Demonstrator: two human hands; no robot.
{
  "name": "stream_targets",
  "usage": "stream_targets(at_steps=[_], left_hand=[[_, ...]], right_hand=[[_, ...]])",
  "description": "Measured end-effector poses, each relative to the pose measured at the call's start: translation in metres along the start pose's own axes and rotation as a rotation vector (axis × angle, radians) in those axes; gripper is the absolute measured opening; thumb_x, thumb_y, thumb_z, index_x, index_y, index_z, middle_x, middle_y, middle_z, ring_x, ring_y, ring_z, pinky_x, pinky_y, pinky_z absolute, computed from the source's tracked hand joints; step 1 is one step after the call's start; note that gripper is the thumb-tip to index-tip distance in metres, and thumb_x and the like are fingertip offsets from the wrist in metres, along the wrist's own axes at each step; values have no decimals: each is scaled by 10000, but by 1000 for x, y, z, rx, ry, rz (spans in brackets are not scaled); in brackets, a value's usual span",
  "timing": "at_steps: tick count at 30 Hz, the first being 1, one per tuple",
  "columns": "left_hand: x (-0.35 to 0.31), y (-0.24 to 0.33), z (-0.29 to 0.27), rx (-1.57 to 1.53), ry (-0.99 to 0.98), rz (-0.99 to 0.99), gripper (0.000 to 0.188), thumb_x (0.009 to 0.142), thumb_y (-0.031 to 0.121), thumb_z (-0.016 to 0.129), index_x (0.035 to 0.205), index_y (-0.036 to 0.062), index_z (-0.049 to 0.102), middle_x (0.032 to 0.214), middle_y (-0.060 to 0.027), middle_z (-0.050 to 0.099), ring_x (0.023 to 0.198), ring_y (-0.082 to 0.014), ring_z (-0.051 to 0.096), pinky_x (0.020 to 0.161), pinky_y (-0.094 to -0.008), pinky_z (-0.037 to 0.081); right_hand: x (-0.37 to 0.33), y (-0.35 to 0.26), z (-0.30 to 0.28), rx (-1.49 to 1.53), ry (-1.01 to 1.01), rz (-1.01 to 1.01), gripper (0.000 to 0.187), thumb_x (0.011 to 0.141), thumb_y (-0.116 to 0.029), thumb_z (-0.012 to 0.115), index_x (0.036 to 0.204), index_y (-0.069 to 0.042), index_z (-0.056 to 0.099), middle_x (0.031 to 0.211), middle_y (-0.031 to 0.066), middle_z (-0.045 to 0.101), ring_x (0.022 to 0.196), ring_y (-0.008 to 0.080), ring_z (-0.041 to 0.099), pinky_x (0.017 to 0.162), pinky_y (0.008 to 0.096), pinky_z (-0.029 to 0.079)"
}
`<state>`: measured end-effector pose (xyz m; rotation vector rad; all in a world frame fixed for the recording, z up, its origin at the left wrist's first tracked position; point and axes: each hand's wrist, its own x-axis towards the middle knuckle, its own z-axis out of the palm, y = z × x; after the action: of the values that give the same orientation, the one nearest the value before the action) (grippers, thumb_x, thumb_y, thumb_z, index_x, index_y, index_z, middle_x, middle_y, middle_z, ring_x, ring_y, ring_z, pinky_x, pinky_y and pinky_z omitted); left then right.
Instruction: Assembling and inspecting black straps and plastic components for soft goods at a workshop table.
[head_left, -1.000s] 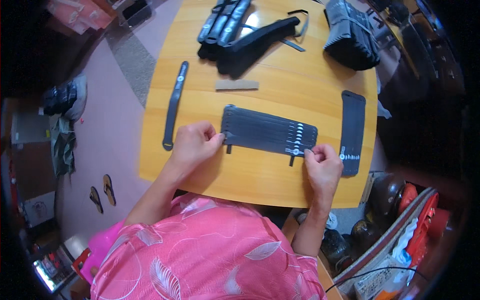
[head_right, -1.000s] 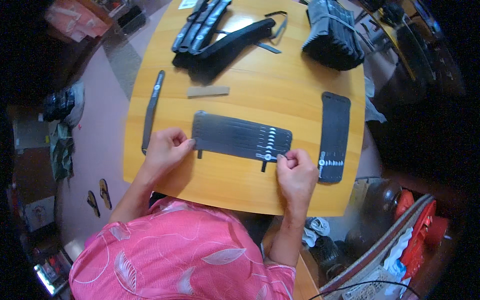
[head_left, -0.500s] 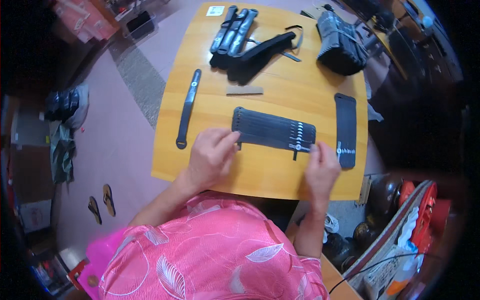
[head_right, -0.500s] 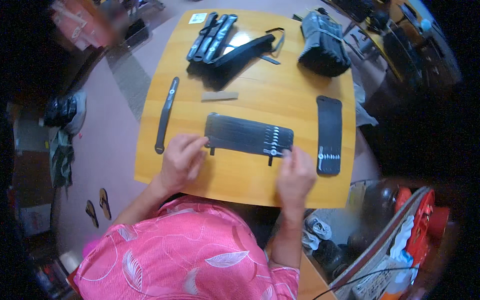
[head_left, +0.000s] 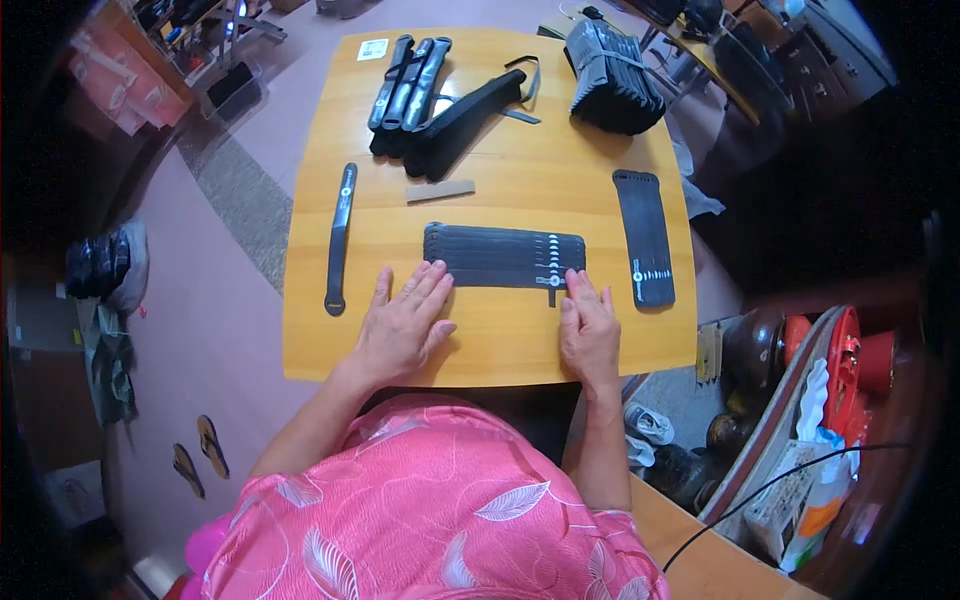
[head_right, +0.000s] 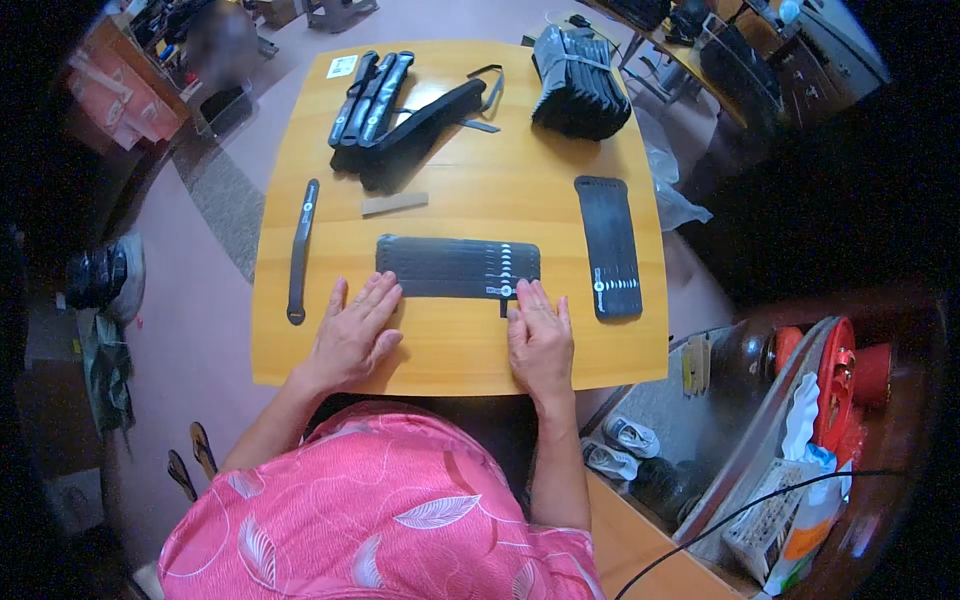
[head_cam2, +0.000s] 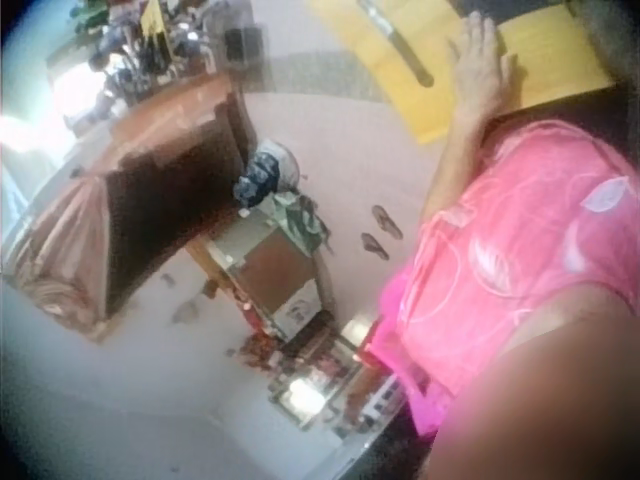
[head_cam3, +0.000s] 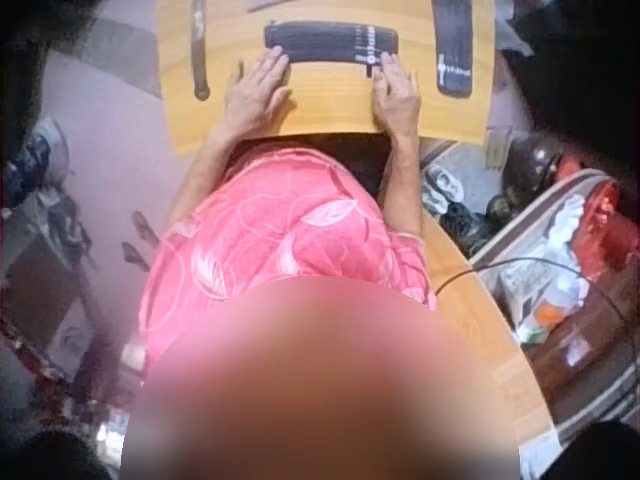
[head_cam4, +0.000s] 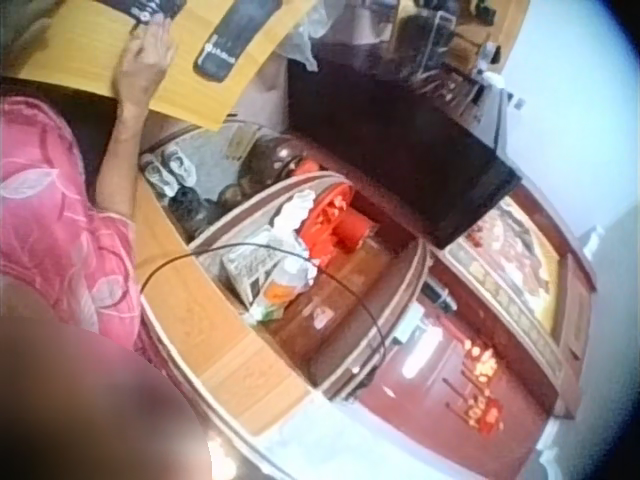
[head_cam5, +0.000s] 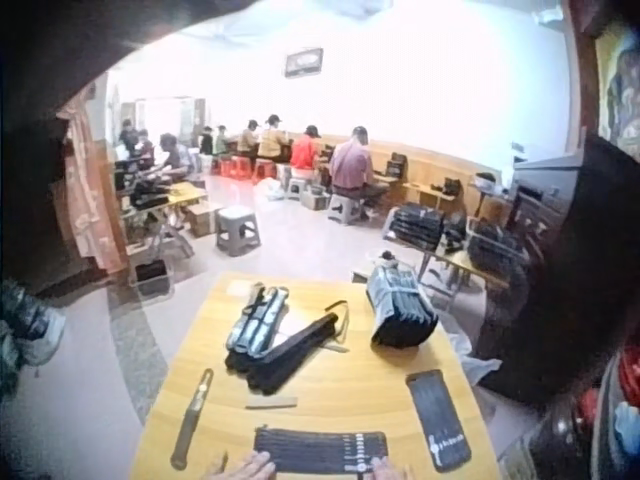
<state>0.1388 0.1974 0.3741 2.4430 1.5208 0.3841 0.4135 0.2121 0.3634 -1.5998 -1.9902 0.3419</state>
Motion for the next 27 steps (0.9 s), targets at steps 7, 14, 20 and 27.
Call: stream_targets(at_steps=[7,14,20,27], left_hand=[[4,-16,-2,-229,235,43,377,830,176,622,1171,29,556,1291,-163,528,1202,-301,501,998,-515,339],[60,-114,-33,60,697,-474,205,778,162,630,895,-4,595,838,-184,590,811,-357,585,759,-431,459],[73,-148,-20,-16,351,-593,237,748,202,611,835,-19,601,837,-246,580,802,-420,576,752,-497,468],[19,-99,-7,-72,405,-329,153,777,54,558,891,5,468,755,-220,573,737,-415,587,647,-510,458]], right_hand=[[8,1,-15,632,175,373,311,962,-153,469,1133,74,594,1019,130,656,944,178,596,910,308,442],[-19,-49,-8,556,101,200,266,942,-166,465,936,52,617,834,84,633,800,149,598,715,279,472],[-33,-79,43,399,5,-224,95,844,-75,572,825,0,625,737,155,614,679,323,604,617,395,478],[-38,-78,39,420,-8,-156,90,838,-58,586,836,12,642,748,153,630,696,291,625,636,359,489]])
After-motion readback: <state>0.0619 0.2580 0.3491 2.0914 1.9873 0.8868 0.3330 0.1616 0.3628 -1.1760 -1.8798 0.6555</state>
